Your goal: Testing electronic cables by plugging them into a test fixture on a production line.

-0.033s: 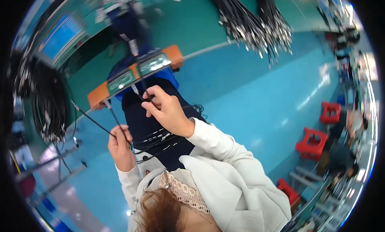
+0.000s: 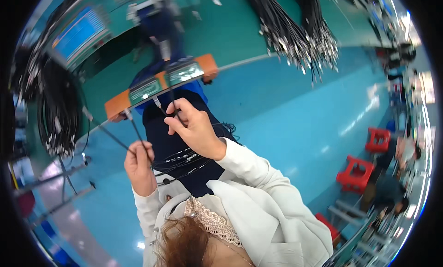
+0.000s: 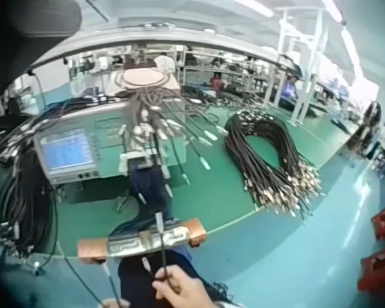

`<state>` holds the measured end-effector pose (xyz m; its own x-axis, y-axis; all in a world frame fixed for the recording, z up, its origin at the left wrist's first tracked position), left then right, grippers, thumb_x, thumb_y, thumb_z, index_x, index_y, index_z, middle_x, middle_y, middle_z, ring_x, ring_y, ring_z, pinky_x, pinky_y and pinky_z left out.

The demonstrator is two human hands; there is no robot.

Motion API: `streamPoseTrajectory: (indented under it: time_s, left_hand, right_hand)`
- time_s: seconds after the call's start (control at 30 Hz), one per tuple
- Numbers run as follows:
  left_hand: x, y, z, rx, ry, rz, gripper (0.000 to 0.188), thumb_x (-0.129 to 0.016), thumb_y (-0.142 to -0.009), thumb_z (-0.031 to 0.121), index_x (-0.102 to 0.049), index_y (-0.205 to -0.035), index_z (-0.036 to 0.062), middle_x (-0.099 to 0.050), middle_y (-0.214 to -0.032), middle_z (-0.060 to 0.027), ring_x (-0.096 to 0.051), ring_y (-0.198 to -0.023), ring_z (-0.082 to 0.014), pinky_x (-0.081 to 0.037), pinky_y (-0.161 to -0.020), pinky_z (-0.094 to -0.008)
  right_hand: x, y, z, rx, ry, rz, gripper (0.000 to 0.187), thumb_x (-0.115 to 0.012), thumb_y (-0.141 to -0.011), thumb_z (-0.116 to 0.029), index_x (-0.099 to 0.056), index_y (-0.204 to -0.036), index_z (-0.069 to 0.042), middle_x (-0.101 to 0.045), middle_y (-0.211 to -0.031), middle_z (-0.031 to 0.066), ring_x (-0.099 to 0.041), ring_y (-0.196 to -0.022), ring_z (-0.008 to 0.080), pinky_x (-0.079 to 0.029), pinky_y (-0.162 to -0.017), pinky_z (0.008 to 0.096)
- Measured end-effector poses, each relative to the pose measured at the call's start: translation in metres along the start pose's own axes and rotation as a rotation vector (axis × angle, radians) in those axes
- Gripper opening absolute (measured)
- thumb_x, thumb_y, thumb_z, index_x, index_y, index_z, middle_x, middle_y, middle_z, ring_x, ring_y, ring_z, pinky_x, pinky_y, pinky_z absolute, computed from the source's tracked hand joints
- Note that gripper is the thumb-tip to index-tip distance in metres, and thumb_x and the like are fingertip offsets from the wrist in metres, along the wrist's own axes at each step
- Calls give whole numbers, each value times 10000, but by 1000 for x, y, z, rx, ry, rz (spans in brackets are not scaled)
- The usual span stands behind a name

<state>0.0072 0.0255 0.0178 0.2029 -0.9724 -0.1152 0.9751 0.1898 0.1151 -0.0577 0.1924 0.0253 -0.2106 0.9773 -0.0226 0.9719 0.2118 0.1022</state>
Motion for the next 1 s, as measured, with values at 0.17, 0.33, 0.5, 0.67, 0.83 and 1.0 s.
streamPoseTrajectory:
  time_s: [0.17, 0.33, 0.5, 0.67, 0.83, 1.0]
  left_hand:
    - [-17, -6, 50, -159, 82, -133, 132, -471, -941, 37, -567, -977, -46, -575, -1090, -80, -553, -901, -125, -449, -803, -237]
    - [-17, 7, 78, -426, 94, -44, 94, -570, -880, -1, -614, -957, -32, -616, -1093, -109, -593, -894, -150, -478, -740, -241]
    - [-13, 15, 94, -456, 154, -152, 155, -562, -873, -33, -567, -1027, -21, -592, -1123, -117, -593, -931, -143, -469, -751, -214]
    - [-2, 15, 118, -253, 386, -303, 336, -539, -890, -6, -476, -1219, -26, -560, -1103, -112, -548, -841, -93, -442, -693, -193]
    - [9, 9, 127, -433, 59, -317, 154, -602, -834, -36, -640, -982, -14, -540, -1078, -102, -500, -717, -63, -408, -602, -182]
    - [-3, 22, 138, -531, -15, -250, 124, -601, -833, -43, -622, -947, 1, -572, -1034, -89, -483, -693, -37, -349, -562, -157]
  right_hand:
    - [-38, 10, -49, 249, -21, -108, 218, -475, -907, 41, -496, -1123, 18, -608, -916, 83, -572, -795, 91, -465, -687, 207]
    - [-51, 32, -79, 461, 136, -122, 175, -496, -923, -11, -573, -1069, 46, -616, -958, 58, -572, -825, 105, -461, -724, 224]
    - [-47, 42, -103, 426, 38, -33, 107, -512, -932, -66, -586, -952, 9, -626, -853, 44, -412, -588, 7, -315, -488, 149]
    - [-43, 39, -122, 426, -65, -370, 188, -440, -966, -117, -561, -930, 23, -638, -854, 99, -427, -592, 23, -303, -495, 164]
    - [-39, 37, -125, 482, -91, -511, 152, -471, -949, -79, -565, -932, 40, -623, -964, 167, -445, -609, 58, -360, -522, 189]
    - [-33, 44, -128, 531, -89, -482, 151, -455, -945, -43, -570, -919, 53, -584, -995, 148, -444, -594, 68, -395, -539, 199]
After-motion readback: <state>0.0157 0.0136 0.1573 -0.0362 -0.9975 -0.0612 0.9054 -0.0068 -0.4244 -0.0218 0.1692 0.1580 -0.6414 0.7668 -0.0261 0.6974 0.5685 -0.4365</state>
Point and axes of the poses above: each hand's wrist, its own y-axis away from the middle knuckle, its own x-axis out of the back of the hand, z = x × y, the point moved 3 cm from there along -y, towards the middle knuckle
